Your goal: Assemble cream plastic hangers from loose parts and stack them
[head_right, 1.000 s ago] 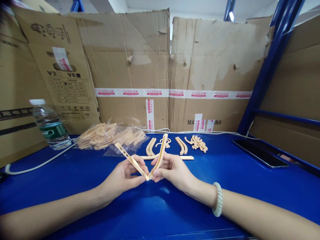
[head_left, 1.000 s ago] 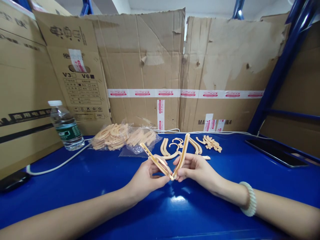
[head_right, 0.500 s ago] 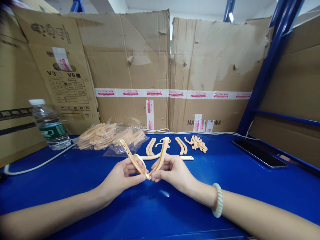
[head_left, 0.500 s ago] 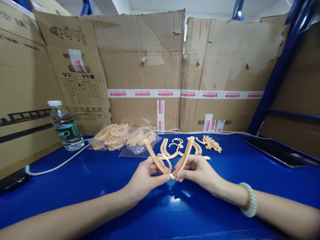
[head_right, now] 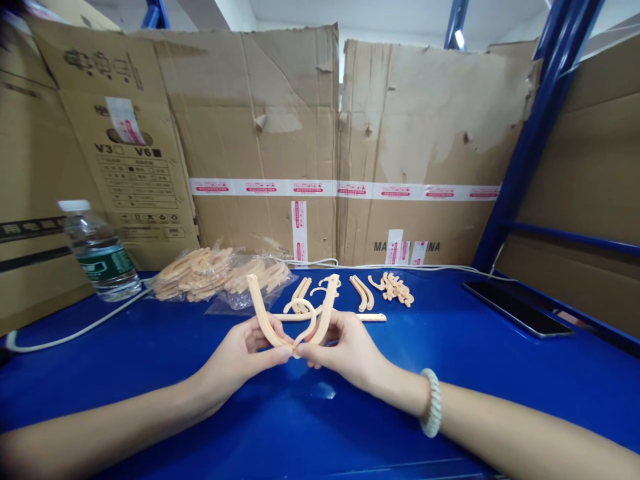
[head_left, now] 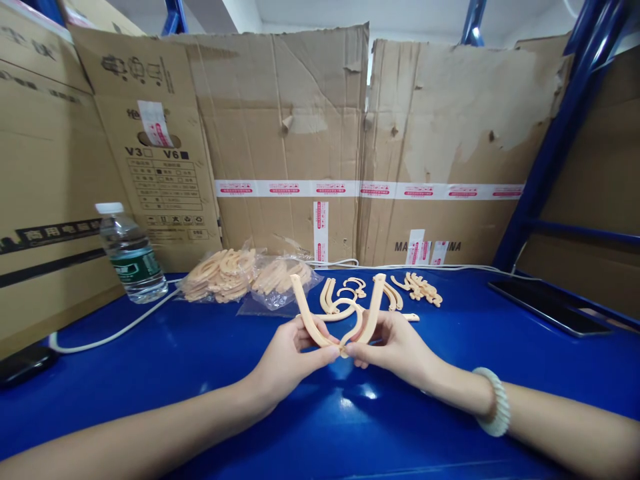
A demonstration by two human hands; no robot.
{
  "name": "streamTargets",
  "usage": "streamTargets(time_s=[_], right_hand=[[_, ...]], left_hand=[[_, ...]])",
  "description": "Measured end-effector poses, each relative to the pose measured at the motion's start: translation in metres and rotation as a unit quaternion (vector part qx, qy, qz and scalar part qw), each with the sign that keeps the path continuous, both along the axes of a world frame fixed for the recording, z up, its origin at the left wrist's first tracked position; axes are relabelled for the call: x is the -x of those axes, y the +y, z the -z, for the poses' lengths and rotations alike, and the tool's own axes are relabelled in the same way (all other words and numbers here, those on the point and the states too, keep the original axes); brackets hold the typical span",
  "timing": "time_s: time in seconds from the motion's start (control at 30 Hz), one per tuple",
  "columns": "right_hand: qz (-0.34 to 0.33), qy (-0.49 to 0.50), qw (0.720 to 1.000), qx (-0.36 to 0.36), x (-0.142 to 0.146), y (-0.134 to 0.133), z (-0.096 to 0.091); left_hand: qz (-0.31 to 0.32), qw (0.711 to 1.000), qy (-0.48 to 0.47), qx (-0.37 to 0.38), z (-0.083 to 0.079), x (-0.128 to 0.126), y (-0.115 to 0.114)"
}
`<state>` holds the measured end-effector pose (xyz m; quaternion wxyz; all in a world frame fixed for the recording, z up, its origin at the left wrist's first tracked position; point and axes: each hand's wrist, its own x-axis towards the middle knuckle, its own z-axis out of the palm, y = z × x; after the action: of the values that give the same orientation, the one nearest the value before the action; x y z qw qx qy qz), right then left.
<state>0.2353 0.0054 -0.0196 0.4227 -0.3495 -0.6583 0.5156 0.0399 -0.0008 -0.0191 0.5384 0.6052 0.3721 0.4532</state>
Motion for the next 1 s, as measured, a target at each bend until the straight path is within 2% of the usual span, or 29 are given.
streamTargets(time_s=[0.07, 0.13, 0.17, 0.23, 0.3, 0.37, 0.47, 0.57, 0.63, 0.7, 0.77, 0.8, 0.87, 0.93, 1.0], right_hand=[[-0.036, -0.029, 0.999, 0.021, -0.012, 0.005, -0.012], [-0.075, -0.065, 0.995, -0.001, -0.029, 0.013, -0.028], [-0.085, -0.099, 0.991, -0.04, -0.039, 0.017, -0.037], [-0.06, -0.15, 0.976, -0.146, -0.059, 0.026, -0.052], [-0.022, -0.236, 0.939, -0.248, -0.076, 0.034, -0.062], [0.002, -0.322, 0.896, -0.305, -0.088, 0.039, -0.068], [-0.002, -0.401, 0.866, -0.299, -0.099, 0.042, -0.07], [-0.013, -0.442, 0.851, -0.283, -0.102, 0.042, -0.07], [-0.017, -0.471, 0.832, -0.293, -0.1, 0.042, -0.07], [-0.023, -0.501, 0.808, -0.308, -0.097, 0.043, -0.069], [-0.033, -0.526, 0.792, -0.31, -0.095, 0.043, -0.067], [-0.038, -0.535, 0.788, -0.303, -0.095, 0.044, -0.065], [-0.044, -0.55, 0.786, -0.279, -0.095, 0.046, -0.061], [-0.043, -0.563, 0.785, -0.256, -0.096, 0.048, -0.058], [-0.043, -0.567, 0.788, -0.234, -0.098, 0.05, -0.055]], left_hand=[[0.003, 1.0, -0.004, 0.02, -0.002, 0.003, 0.0], [-0.009, 0.999, -0.019, 0.03, -0.006, 0.008, 0.003], [-0.021, 0.999, -0.031, 0.032, -0.008, 0.011, 0.004], [-0.041, 0.997, -0.048, 0.036, -0.014, 0.016, 0.01], [-0.056, 0.996, -0.059, 0.035, -0.02, 0.021, 0.016], [-0.08, 0.994, -0.073, 0.027, -0.027, 0.026, 0.023], [-0.093, 0.995, -0.047, 0.0, -0.036, 0.035, 0.032], [-0.062, 0.991, 0.093, -0.076, -0.04, 0.044, 0.038], [-0.04, 0.958, 0.212, -0.191, -0.038, 0.049, 0.04], [-0.024, 0.894, 0.308, -0.326, -0.033, 0.051, 0.041], [-0.012, 0.825, 0.376, -0.421, -0.025, 0.05, 0.041], [-0.007, 0.8, 0.401, -0.447, -0.02, 0.049, 0.041], [0.001, 0.766, 0.438, -0.47, -0.013, 0.047, 0.042], [0.009, 0.749, 0.461, -0.476, -0.007, 0.046, 0.042], [0.016, 0.745, 0.471, -0.473, -0.004, 0.044, 0.043]])
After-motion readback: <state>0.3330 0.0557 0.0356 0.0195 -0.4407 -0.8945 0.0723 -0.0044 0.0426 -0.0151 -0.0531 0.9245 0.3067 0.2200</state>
